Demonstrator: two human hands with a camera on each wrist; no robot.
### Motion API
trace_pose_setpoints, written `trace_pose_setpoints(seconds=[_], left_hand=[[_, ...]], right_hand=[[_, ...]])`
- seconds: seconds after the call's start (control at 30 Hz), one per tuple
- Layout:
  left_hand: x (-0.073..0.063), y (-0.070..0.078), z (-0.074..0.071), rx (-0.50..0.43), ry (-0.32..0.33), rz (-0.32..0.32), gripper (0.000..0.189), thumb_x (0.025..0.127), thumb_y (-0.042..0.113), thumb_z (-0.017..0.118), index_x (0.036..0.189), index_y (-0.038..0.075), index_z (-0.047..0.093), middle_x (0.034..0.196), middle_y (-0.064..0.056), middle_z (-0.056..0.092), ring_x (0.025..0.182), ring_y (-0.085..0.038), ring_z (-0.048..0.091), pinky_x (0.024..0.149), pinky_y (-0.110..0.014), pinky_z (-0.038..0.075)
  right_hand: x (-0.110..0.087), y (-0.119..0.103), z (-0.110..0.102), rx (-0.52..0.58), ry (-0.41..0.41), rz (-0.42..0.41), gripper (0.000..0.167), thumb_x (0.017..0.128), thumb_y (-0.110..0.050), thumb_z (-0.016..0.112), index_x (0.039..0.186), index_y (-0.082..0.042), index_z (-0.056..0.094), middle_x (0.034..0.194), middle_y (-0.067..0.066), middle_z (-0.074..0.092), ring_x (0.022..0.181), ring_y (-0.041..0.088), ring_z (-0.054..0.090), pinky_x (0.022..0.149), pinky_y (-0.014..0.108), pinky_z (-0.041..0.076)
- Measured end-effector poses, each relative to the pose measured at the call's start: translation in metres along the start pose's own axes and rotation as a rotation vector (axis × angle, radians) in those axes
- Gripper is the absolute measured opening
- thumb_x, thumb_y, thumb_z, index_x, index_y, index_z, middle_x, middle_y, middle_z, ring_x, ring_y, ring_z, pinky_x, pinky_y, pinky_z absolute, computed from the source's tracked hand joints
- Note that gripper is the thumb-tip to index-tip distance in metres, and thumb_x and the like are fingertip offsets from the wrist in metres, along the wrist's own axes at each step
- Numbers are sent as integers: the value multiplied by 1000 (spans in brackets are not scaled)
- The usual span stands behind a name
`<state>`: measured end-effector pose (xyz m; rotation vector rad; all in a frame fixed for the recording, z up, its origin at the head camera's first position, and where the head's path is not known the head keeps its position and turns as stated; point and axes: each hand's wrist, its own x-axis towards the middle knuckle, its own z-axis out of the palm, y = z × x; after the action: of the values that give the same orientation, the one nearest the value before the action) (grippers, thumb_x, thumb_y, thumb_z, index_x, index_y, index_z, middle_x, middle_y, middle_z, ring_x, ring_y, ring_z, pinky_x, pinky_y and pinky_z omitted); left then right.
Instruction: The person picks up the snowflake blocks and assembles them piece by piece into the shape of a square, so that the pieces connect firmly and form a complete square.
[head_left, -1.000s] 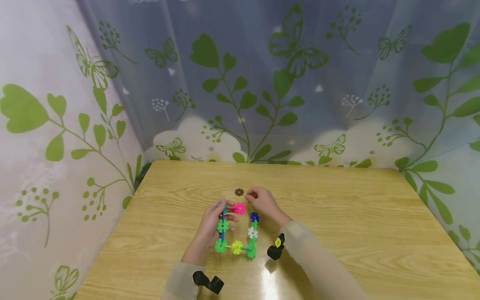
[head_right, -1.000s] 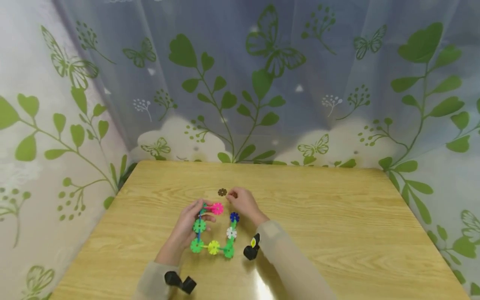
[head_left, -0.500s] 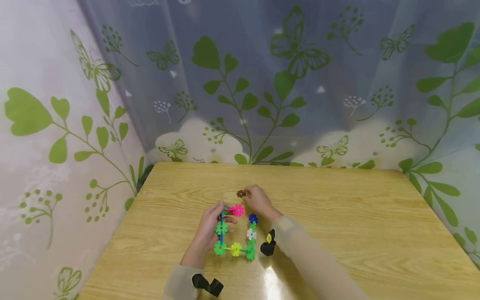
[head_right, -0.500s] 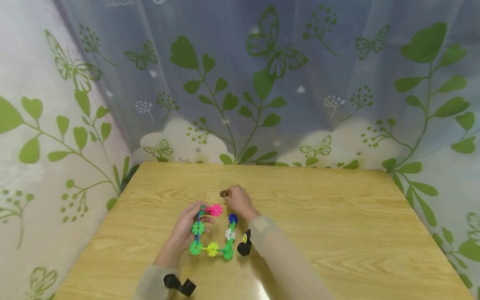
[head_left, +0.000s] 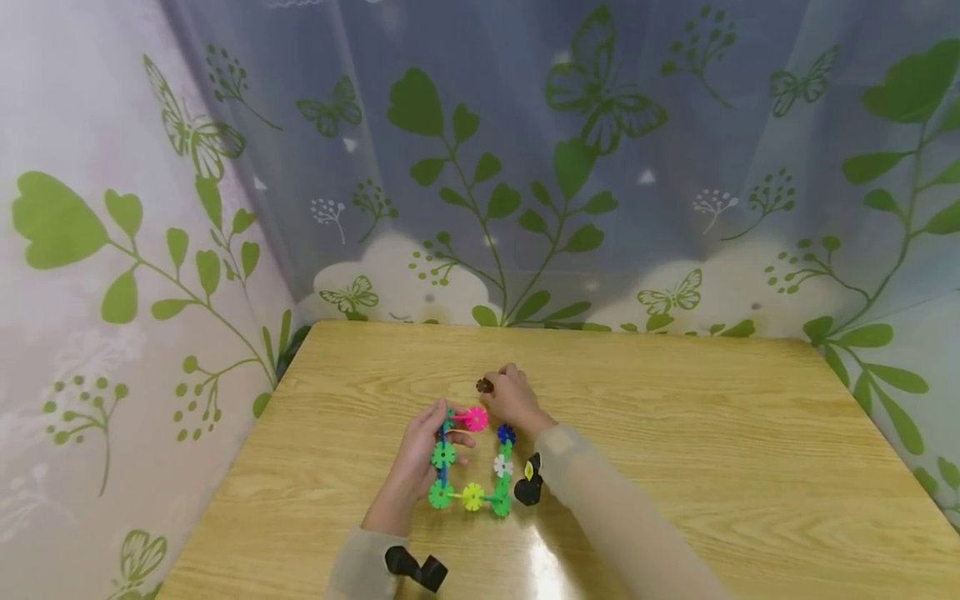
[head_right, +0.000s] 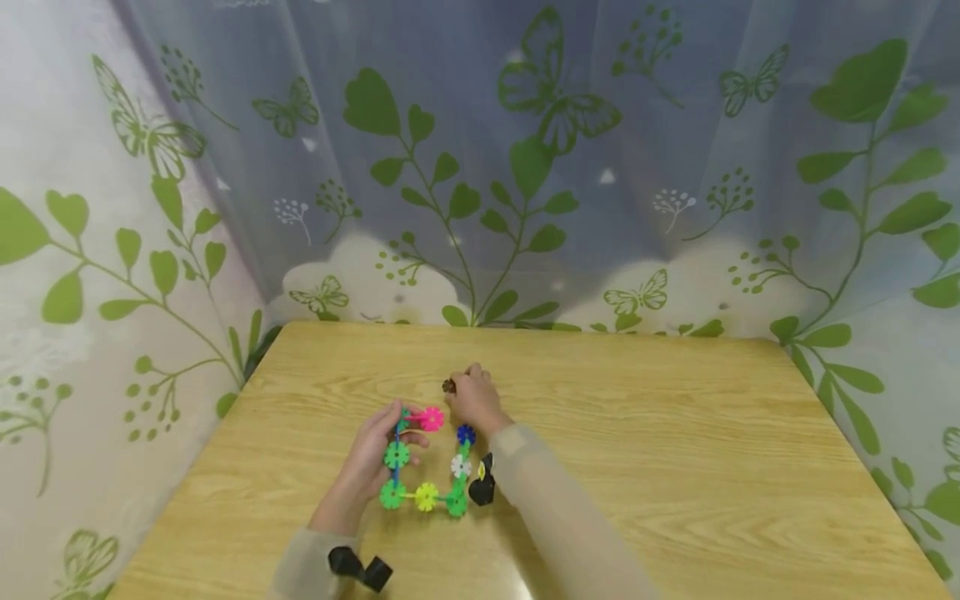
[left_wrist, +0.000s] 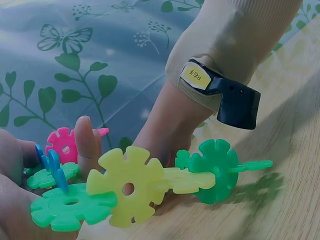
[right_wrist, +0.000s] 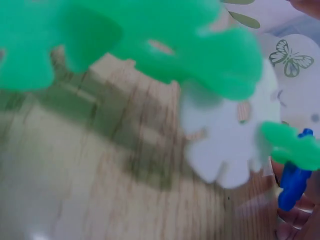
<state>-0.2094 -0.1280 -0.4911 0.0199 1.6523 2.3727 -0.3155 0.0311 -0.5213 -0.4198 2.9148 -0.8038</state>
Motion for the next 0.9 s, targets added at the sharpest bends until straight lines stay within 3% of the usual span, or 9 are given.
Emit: trace_pose_setpoints(seconds=[0.23, 0.4, 0.67, 0.9], left_hand=[[0, 1, 1, 10, 0, 2, 52, 101, 41, 32, 117, -6, 47, 99, -10, 58, 74, -19, 60, 51, -26, 54], [0, 0, 1, 20, 7, 0, 51, 102, 40, 30, 117, -6, 48, 99, -11, 58, 74, -20, 60, 51, -27, 54], [1, 0, 2, -5, 12, -9, 50, 102, 39, 30, 118, -5, 47, 97, -10, 58, 71, -20, 59, 49, -27, 53], [1, -1, 3, -3, 5, -6, 50, 102, 39, 30, 117, -6, 47, 94, -10, 57, 71, -20, 58, 49, -27, 53]], right_hand=[[0, 0, 0, 5, 16, 34, 24, 91, -25, 61, 108, -7, 62, 100, 8, 43, 90, 23, 43, 71, 34, 46], [1, 0, -2, 14, 5, 52, 16, 88, -21, 64, 94, -9, 55, 93, 6, 42, 85, 22, 42, 67, 32, 44], [-3, 3, -6, 101, -2, 60, 22, 87, -18, 66, 97, -11, 48, 92, 8, 61, 80, 22, 59, 64, 33, 49], [-12, 7, -9, 214, 41, 50, 16, 88, -14, 64, 97, -10, 51, 89, 7, 61, 76, 20, 57, 61, 32, 48]])
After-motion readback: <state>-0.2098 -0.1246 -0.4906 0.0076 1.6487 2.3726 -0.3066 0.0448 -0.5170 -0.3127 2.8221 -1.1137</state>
